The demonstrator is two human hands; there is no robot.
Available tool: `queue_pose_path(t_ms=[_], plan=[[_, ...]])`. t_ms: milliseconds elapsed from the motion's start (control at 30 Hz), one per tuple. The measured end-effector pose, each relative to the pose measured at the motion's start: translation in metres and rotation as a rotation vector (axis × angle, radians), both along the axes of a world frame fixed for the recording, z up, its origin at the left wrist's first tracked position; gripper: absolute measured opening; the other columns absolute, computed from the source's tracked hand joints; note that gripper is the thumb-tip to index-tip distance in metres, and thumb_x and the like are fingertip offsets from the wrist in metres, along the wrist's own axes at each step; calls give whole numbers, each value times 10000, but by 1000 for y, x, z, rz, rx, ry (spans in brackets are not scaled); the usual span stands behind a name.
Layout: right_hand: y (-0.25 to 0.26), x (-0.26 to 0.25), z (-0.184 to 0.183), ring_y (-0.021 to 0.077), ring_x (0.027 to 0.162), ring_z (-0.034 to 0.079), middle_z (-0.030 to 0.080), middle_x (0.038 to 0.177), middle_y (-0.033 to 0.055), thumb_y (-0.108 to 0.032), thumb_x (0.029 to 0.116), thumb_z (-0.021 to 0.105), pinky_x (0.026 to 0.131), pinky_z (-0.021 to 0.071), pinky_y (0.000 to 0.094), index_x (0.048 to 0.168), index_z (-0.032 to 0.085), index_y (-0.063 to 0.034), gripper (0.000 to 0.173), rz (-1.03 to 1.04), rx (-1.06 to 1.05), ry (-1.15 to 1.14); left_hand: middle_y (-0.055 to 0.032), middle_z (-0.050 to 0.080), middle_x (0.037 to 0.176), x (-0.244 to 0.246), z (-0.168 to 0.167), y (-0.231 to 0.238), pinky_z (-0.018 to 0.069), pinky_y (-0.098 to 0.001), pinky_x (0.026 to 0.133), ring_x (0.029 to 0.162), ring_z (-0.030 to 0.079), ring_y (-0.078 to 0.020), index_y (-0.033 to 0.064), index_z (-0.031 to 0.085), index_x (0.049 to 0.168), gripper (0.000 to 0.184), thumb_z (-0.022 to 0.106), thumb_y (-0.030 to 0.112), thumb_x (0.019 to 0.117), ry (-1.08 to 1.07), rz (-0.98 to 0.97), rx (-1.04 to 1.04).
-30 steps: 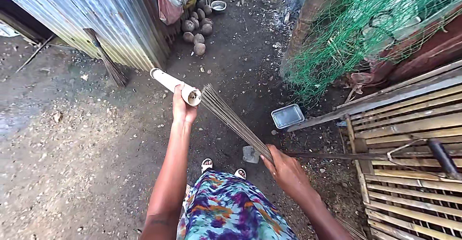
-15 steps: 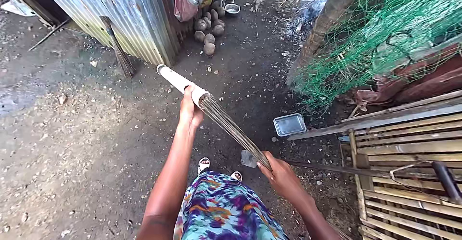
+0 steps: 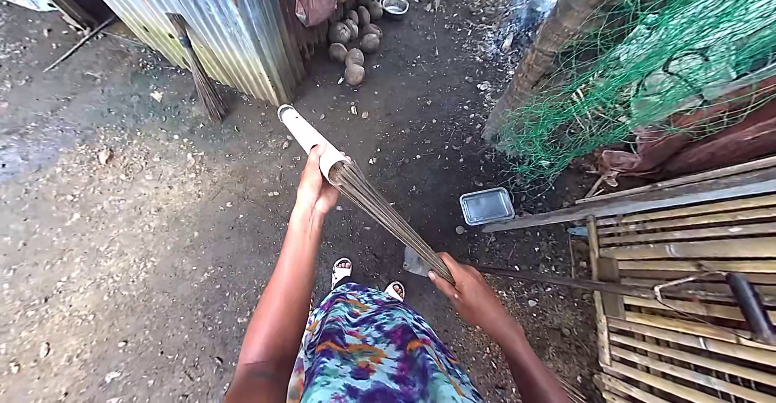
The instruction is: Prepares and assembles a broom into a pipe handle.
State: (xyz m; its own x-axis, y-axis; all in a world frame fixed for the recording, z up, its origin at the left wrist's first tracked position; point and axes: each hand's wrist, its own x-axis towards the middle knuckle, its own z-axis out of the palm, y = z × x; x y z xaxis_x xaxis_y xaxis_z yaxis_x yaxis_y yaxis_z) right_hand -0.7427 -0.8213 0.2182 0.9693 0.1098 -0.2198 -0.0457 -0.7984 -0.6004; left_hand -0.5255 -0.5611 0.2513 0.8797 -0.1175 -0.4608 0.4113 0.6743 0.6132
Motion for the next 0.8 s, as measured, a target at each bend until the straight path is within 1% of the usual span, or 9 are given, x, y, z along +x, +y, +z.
queue_pose_path(t_ms=[167,300,433,500,567,633,700,767,800], plan=[[-6,-4,-4,294,767,686,685,827,138,-399,1023,534,732,557,516,1278,615,-50,440,-15,26,26,-43,681,968,-2,-5,2,591,-288,711,842,691,-137,162,559,1136,271,467,407,1061,-70,-27,5],[-6,-12,-3,287,694,693,705,830,140,-401,1027,531,681,574,517,1471,506,-61,560,-85,78,17,-50,690,981,-2,-7,0,597,-290,733,860,702,-143,163,551,1171,267,501,397,1051,-86,4,9],[-7,-24,-15,150,643,686,718,771,61,-378,1008,522,635,589,364,1157,637,14,435,-178,154,-151,-38,682,1024,2,-11,2,589,-291,733,883,693,-139,176,545,1198,297,501,428,1047,-86,28,61],[-5,-25,-16,96,668,685,719,889,78,-307,990,561,646,602,289,1094,656,31,366,-184,222,-256,-32,677,1042,2,-17,1,586,-303,754,905,686,-137,176,542,1214,303,502,427,1048,-100,40,96],[-3,-20,-14,66,730,669,644,1171,137,-214,981,569,674,613,244,1205,629,62,360,-148,331,-268,-36,679,1034,3,-23,-2,587,-309,762,905,686,-141,163,544,1211,303,504,415,1049,-90,54,105],[3,-12,-12,76,670,653,686,1041,105,-185,920,586,617,598,262,1196,620,59,369,-229,352,-318,-44,672,1019,3,-26,-5,586,-320,759,894,682,-150,150,540,1201,294,497,401,1053,-64,62,99],[6,1,-3,90,609,655,684,820,56,-237,890,621,579,600,300,1266,544,120,524,-330,372,-395,-54,667,1009,2,-27,-8,589,-327,761,894,683,-158,142,530,1194,264,487,368,1066,-48,66,78],[6,17,15,73,629,672,672,759,8,-325,914,682,623,617,297,1254,522,123,583,-399,456,-516,-54,672,997,0,-26,-10,593,-323,747,884,690,-159,146,532,1186,239,470,347,1073,-35,54,65],[4,26,25,71,674,694,693,770,-15,-283,919,699,672,627,295,1184,568,83,470,-404,541,-605,-53,677,982,-1,-26,-12,597,-321,737,871,695,-158,147,537,1181,237,461,346,1076,-37,48,66]])
